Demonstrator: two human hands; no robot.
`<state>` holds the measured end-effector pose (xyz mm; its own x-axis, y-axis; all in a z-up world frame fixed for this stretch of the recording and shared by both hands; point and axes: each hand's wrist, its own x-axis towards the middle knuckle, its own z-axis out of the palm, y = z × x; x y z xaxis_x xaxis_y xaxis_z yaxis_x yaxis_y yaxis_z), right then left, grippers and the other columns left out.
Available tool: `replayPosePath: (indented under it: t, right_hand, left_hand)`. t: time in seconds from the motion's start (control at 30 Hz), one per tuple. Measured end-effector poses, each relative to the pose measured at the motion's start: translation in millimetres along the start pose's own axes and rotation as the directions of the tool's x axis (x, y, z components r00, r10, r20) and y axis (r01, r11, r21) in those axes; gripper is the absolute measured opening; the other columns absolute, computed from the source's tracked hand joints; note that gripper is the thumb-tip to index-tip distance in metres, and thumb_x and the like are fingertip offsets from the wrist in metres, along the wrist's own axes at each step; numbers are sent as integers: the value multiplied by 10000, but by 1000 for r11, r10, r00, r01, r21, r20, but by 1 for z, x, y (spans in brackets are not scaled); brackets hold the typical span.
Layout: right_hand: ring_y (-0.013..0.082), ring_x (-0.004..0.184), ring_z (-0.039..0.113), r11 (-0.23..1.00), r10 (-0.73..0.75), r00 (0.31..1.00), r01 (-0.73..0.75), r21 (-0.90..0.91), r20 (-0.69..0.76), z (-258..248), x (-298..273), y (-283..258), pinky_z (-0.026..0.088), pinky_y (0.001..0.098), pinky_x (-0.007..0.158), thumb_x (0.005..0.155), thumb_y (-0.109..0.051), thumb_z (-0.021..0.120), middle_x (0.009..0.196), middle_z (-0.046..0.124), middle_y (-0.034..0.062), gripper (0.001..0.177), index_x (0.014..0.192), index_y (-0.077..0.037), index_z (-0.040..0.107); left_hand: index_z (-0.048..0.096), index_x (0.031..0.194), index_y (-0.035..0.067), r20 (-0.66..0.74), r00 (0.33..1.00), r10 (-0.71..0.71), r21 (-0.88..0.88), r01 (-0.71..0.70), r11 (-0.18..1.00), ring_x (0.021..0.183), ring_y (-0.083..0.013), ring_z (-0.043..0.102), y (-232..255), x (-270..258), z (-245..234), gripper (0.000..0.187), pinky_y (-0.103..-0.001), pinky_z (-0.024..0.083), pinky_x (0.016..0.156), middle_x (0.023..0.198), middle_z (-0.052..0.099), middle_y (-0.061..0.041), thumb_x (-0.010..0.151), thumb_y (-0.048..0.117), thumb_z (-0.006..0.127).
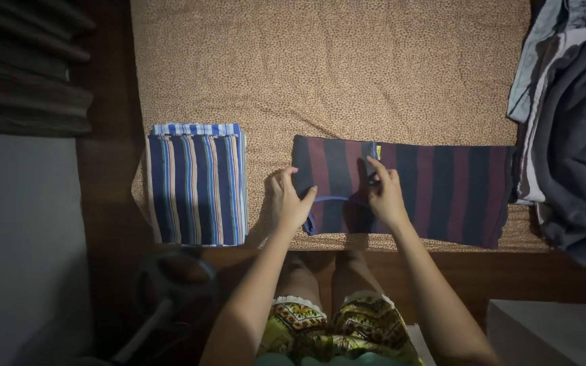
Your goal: The person folds a striped tank top by hand on a bed, smoothing the fabric and aligning the edges into a rectangular shape.
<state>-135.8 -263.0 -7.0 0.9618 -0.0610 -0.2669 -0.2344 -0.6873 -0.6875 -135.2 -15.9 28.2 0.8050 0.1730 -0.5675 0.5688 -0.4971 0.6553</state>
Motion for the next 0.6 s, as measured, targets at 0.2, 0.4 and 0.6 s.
replayPosePath:
  t: [0.2, 0.4, 0.6]
  right_hand:
    - [213, 900, 533, 987, 132, 989, -137, 89, 60, 16, 14, 24, 516, 338, 880, 827, -32, 730, 1099, 442, 97, 801, 1543, -268, 459]
    - [204, 915, 522, 964, 180, 979, -194, 183, 91, 18, 18, 43, 514, 320, 859, 794, -101, 758, 1076, 448, 77, 836, 1550, -303, 463]
    - [186, 896, 552, 831, 293, 944, -330, 448, 150, 6, 20, 31, 545, 337, 762, 872, -156, 700, 1104, 436, 42, 693, 1524, -281, 502]
  left_hand:
    - [467, 1433, 151, 42, 872, 489, -137, -479, 867, 1352, -429, 480, -13, 15, -7, 734, -491, 446, 1100, 1405, 463, -203, 790, 76, 813]
    - [308, 1615, 197, 215, 860, 463, -271, -403, 874, 1427, -349, 483, -7, 9, -9, 910, -427, 414, 1170, 1522, 450, -171, 824, 35, 727]
    - [273, 1642, 253, 270, 819, 506, -186, -471, 862, 1472, -430, 404, 35, -23, -14, 1023, -460, 433, 1124, 1639, 274, -279, 776, 68, 786]
